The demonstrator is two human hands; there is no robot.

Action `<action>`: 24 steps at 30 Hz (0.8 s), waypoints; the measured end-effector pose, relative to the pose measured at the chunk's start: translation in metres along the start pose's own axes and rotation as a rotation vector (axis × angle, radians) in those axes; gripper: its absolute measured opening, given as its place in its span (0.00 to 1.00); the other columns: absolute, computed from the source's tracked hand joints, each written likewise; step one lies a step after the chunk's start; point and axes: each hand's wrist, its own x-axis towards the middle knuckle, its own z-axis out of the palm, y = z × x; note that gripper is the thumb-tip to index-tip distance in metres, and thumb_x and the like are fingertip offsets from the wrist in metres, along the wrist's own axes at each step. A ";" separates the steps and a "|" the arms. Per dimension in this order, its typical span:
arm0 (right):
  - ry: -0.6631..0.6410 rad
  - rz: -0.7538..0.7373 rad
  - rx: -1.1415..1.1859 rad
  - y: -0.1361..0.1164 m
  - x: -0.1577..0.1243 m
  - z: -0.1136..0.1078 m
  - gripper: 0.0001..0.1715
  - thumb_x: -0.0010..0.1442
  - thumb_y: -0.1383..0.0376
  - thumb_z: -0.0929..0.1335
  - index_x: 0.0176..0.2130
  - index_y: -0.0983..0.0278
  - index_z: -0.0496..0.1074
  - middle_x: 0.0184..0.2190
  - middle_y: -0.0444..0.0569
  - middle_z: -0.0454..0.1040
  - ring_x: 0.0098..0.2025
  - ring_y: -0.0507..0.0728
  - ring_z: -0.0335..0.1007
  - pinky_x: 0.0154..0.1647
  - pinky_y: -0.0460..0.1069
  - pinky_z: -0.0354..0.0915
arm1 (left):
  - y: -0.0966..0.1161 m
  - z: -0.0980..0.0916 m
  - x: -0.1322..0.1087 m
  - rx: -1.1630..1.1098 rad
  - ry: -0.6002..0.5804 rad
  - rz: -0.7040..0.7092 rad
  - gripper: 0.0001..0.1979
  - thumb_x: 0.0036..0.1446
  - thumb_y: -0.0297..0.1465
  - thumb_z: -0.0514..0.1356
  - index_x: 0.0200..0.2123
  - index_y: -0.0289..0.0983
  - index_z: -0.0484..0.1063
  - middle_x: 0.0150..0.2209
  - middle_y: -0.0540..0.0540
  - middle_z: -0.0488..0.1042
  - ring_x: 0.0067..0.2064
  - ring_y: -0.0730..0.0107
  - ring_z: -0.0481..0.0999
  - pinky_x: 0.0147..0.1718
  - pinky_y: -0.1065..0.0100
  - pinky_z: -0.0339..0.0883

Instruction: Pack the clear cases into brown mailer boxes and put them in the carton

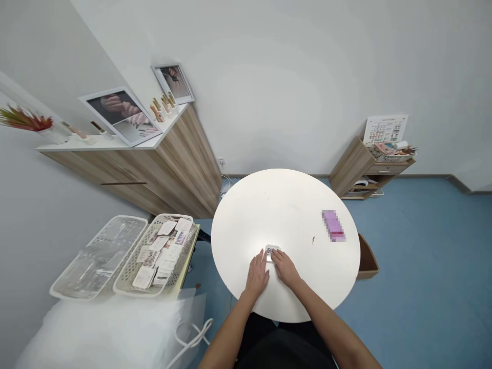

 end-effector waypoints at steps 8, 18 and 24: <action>0.062 -0.052 -0.225 0.004 -0.036 0.042 0.38 0.59 0.70 0.61 0.67 0.68 0.52 0.68 0.57 0.51 0.69 0.63 0.44 0.67 0.61 0.48 | 0.002 0.014 -0.020 0.175 -0.089 0.157 0.38 0.58 0.25 0.47 0.69 0.34 0.34 0.70 0.41 0.44 0.70 0.59 0.44 0.65 0.50 0.44; -0.093 -0.032 -0.160 0.025 0.022 0.015 0.35 0.60 0.68 0.60 0.66 0.67 0.55 0.67 0.57 0.52 0.69 0.64 0.45 0.68 0.63 0.44 | -0.004 0.017 0.031 0.127 -0.156 0.035 0.35 0.58 0.29 0.49 0.68 0.33 0.44 0.69 0.39 0.47 0.70 0.55 0.46 0.65 0.47 0.45; -0.234 -0.002 -0.104 0.041 0.075 -0.014 0.38 0.57 0.73 0.61 0.66 0.68 0.56 0.67 0.59 0.53 0.69 0.64 0.47 0.67 0.62 0.47 | -0.011 0.007 0.081 0.055 -0.181 -0.076 0.32 0.56 0.27 0.51 0.65 0.34 0.54 0.68 0.36 0.53 0.67 0.53 0.54 0.63 0.47 0.51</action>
